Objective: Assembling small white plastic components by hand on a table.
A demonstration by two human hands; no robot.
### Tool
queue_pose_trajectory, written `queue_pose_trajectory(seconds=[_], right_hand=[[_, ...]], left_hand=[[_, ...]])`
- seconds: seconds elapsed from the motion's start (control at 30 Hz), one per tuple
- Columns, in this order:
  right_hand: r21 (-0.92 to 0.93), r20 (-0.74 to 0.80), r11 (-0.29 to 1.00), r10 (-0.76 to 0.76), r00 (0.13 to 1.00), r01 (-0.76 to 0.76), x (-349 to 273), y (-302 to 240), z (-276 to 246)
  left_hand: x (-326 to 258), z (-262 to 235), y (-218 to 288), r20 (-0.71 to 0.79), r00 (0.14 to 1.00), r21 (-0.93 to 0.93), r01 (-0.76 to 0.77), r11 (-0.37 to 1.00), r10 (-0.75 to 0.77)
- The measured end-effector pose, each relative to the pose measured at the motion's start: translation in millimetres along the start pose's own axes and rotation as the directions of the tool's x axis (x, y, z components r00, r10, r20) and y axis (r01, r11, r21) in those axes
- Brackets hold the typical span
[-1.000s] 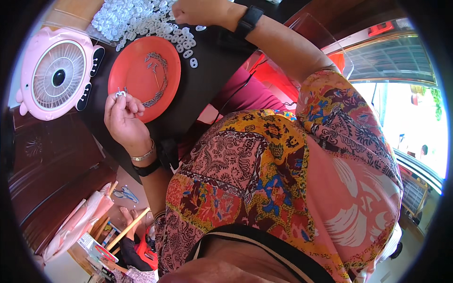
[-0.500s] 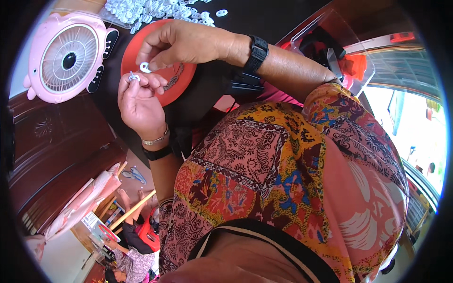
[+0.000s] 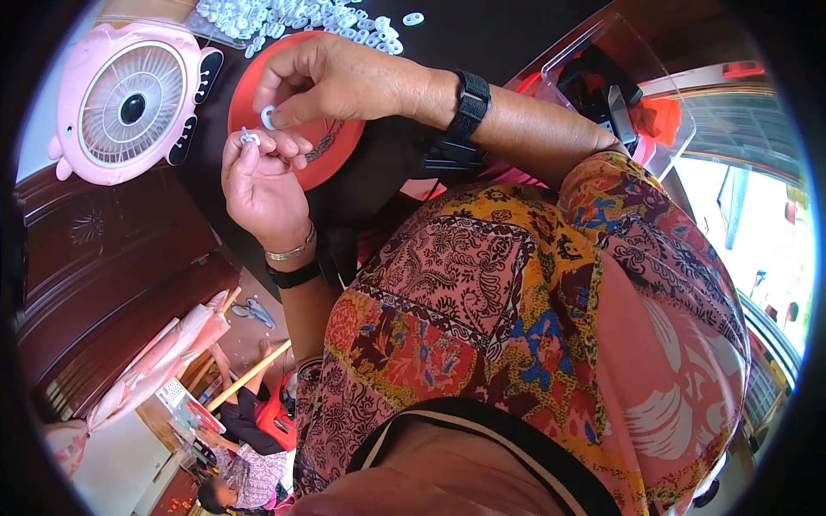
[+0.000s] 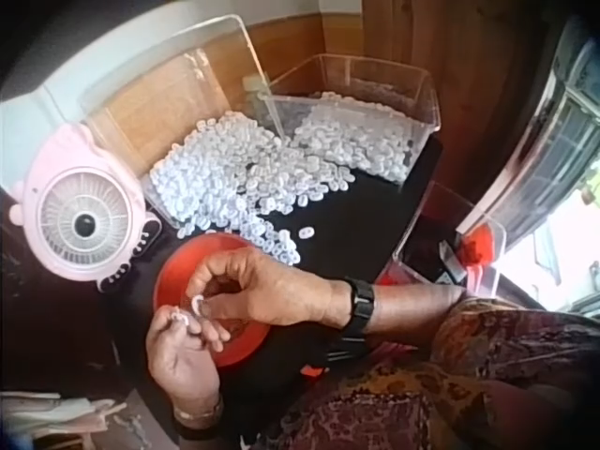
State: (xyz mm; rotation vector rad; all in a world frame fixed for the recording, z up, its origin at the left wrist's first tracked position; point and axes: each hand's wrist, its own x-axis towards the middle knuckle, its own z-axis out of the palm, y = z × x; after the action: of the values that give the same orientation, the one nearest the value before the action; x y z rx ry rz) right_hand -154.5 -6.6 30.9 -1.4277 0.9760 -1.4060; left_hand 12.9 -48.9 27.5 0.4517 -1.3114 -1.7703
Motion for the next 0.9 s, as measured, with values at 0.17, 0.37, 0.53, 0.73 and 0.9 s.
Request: queue_pose_trajectory(seconds=[0.17, 0.37, 0.53, 0.73, 0.9], right_hand=[[0.057, -0.085, 0.996, 0.073, 0.994, -0.069, 0.1, -6.7, 4.4], [0.055, -0.086, 0.995, 0.087, 0.993, -0.082, -3.7, -7.6, 1.0], [0.152, -0.065, 0.957, 0.259, 0.964, -0.247, -1.3, -2.8, -2.4], [0.415, -0.078, 0.876, 0.304, 0.950, -0.246, 1.2, 1.8, -8.5], [0.358, -0.083, 0.900, 0.297, 0.951, -0.249, 0.0, -0.1, -6.9]], left_hand=[[-1.5, 2.1, -0.1, 0.000, 1.000, 0.077, -0.009, 0.997, 0.009], [-0.2, 0.8, -3.2, -0.008, 0.999, 0.051, -0.046, 0.998, 0.047], [0.1, 1.6, -1.7, -0.030, 0.997, 0.063, -0.063, 0.996, 0.065], [-2.9, 11.3, 0.8, -0.108, 0.994, 0.213, 0.001, 0.977, 0.023], [-5.0, 11.6, -1.5, -0.113, 0.994, 0.246, 0.026, 0.969, 0.003]])
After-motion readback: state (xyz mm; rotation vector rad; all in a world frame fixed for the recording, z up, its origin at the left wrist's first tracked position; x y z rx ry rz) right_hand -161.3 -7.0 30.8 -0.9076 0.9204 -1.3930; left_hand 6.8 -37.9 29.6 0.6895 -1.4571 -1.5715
